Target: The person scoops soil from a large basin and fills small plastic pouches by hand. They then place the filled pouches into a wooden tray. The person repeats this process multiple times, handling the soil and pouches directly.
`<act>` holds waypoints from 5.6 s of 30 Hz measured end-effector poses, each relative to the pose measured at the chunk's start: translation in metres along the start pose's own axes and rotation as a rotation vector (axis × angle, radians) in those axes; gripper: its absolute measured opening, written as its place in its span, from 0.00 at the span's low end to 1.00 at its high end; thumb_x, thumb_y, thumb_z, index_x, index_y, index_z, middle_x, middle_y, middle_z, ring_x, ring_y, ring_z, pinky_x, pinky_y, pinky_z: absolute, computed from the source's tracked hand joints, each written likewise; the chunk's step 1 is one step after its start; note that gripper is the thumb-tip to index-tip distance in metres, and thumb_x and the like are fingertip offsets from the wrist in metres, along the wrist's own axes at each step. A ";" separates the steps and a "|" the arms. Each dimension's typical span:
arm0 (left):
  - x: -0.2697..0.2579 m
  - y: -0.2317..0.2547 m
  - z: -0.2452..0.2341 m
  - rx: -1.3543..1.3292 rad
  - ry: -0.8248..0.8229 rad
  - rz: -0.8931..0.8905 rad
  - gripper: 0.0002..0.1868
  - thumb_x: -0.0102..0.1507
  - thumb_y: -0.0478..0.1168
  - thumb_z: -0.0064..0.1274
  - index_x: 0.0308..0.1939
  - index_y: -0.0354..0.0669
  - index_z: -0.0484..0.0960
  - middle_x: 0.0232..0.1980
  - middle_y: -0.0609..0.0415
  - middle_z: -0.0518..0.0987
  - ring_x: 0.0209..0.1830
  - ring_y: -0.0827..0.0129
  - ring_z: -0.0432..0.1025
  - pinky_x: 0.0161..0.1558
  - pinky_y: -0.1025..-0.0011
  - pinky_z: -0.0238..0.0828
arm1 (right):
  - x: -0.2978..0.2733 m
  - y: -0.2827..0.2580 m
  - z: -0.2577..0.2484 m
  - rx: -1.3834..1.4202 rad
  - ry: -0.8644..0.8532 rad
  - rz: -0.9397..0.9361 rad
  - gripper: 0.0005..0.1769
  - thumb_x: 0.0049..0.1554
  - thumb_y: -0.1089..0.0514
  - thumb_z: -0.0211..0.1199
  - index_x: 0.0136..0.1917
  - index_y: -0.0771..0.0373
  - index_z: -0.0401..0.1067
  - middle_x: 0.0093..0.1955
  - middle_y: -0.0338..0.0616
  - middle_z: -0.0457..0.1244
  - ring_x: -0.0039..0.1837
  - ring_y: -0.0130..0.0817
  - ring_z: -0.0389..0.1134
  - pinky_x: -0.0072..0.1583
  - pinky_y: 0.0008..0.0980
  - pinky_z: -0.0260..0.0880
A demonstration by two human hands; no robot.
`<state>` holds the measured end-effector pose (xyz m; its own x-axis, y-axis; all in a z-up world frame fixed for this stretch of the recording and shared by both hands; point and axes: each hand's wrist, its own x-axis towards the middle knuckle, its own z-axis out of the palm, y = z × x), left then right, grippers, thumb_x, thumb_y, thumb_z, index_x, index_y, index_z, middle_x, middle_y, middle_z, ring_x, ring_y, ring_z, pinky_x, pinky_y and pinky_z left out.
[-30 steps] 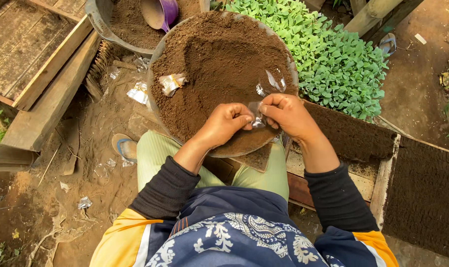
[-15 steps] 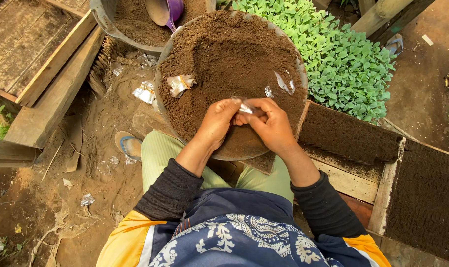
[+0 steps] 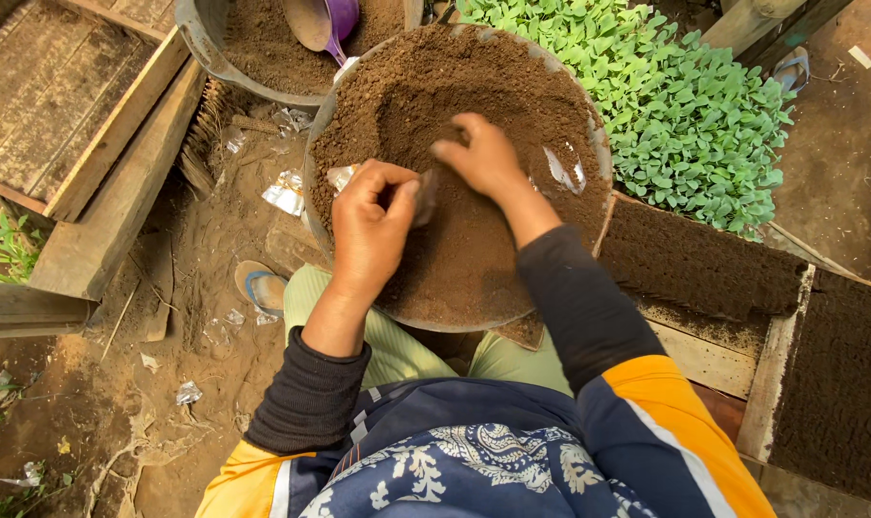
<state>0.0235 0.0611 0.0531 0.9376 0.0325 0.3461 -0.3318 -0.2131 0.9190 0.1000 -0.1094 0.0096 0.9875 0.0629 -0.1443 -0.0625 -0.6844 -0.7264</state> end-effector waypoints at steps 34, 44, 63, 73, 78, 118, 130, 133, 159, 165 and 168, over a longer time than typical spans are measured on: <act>-0.039 -0.046 0.073 -0.038 -0.293 -0.401 0.21 0.59 0.27 0.43 0.57 0.22 0.67 0.55 0.24 0.68 0.59 0.37 0.61 0.58 0.44 0.60 | -0.113 -0.046 -0.019 1.146 0.412 -0.032 0.12 0.51 0.69 0.53 0.50 0.70 0.68 0.45 0.50 0.64 0.48 0.39 0.66 0.50 0.34 0.71; -0.032 -0.025 0.065 -0.106 -0.313 -0.225 0.14 0.60 0.28 0.39 0.45 0.39 0.78 0.41 0.39 0.78 0.45 0.47 0.72 0.41 0.55 0.72 | -0.144 0.004 -0.020 -0.504 0.141 -0.226 0.09 0.54 0.58 0.57 0.49 0.53 0.74 0.43 0.39 0.65 0.49 0.39 0.64 0.55 0.42 0.63; -0.019 -0.047 0.067 -0.842 0.129 -0.806 0.22 0.61 0.55 0.49 0.31 0.36 0.75 0.12 0.52 0.68 0.08 0.76 0.63 0.14 0.82 0.55 | -0.083 0.039 0.036 0.054 -0.295 0.026 0.28 0.46 0.63 0.59 0.61 0.68 0.65 0.56 0.64 0.62 0.62 0.63 0.59 0.60 0.56 0.59; -0.021 -0.045 0.068 -0.942 0.190 -1.237 0.36 0.61 0.70 0.25 0.26 0.42 0.71 0.25 0.43 0.74 0.25 0.55 0.70 0.35 0.58 0.65 | -0.075 -0.022 -0.016 1.483 0.243 0.147 0.18 0.45 0.70 0.67 0.50 0.66 0.67 0.41 0.60 0.65 0.42 0.47 0.71 0.38 0.41 0.74; -0.026 -0.065 0.076 -1.095 0.237 -1.345 0.38 0.63 0.67 0.26 0.34 0.35 0.76 0.36 0.37 0.77 0.36 0.49 0.73 0.41 0.54 0.70 | -0.070 -0.034 -0.008 1.459 0.395 0.141 0.16 0.44 0.75 0.63 0.45 0.65 0.67 0.39 0.57 0.66 0.40 0.48 0.70 0.39 0.43 0.75; -0.021 -0.047 0.060 -1.150 0.199 -1.053 0.21 0.61 0.59 0.45 0.30 0.45 0.68 0.18 0.45 0.67 0.15 0.58 0.59 0.21 0.67 0.54 | -0.091 0.010 0.011 -0.328 -0.282 0.120 0.33 0.47 0.54 0.65 0.65 0.60 0.63 0.58 0.62 0.58 0.58 0.63 0.62 0.58 0.57 0.63; -0.002 0.035 0.056 -0.945 0.285 -1.192 0.45 0.59 0.65 0.39 0.69 0.38 0.50 0.72 0.34 0.44 0.71 0.41 0.41 0.67 0.39 0.37 | -0.096 -0.049 -0.032 0.848 0.135 -0.295 0.17 0.46 0.67 0.52 0.52 0.68 0.66 0.44 0.50 0.63 0.49 0.35 0.65 0.51 0.33 0.68; -0.009 0.002 0.069 -1.118 0.367 -1.158 0.42 0.60 0.65 0.39 0.66 0.38 0.57 0.66 0.31 0.57 0.65 0.36 0.53 0.63 0.35 0.48 | -0.107 -0.055 -0.035 0.699 0.185 -0.288 0.16 0.50 0.65 0.54 0.54 0.62 0.65 0.51 0.45 0.63 0.59 0.36 0.62 0.61 0.41 0.62; -0.036 -0.054 0.082 0.934 -0.126 0.139 0.16 0.85 0.32 0.41 0.47 0.32 0.81 0.39 0.45 0.73 0.39 0.59 0.65 0.42 0.64 0.57 | -0.302 0.505 -0.208 0.067 0.954 0.983 0.10 0.50 0.65 0.66 0.41 0.59 0.66 0.45 0.43 0.63 0.47 0.36 0.63 0.48 0.39 0.64; -0.044 -0.211 0.303 -0.003 -0.136 -0.372 0.15 0.78 0.43 0.32 0.42 0.36 0.64 0.27 0.55 0.51 0.24 0.70 0.46 0.31 0.70 0.44 | -0.299 0.598 -0.192 0.162 0.843 1.184 0.19 0.58 0.60 0.62 0.38 0.53 0.51 0.33 0.35 0.45 0.34 0.28 0.43 0.38 0.35 0.42; -0.029 -0.369 0.556 -1.220 -0.138 -0.867 0.13 0.63 0.46 0.31 0.26 0.52 0.48 0.30 0.59 0.43 0.27 0.71 0.39 0.31 0.70 0.41 | -0.292 0.646 -0.172 0.075 0.777 1.158 0.10 0.55 0.58 0.66 0.47 0.58 0.66 0.31 0.36 0.54 0.31 0.30 0.51 0.33 0.40 0.51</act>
<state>0.1759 -0.4042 -0.4010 0.8620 -0.3857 -0.3289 0.5010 0.7474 0.4364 -0.2040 -0.6944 -0.3017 0.1950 -0.9360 -0.2930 -0.8715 -0.0284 -0.4895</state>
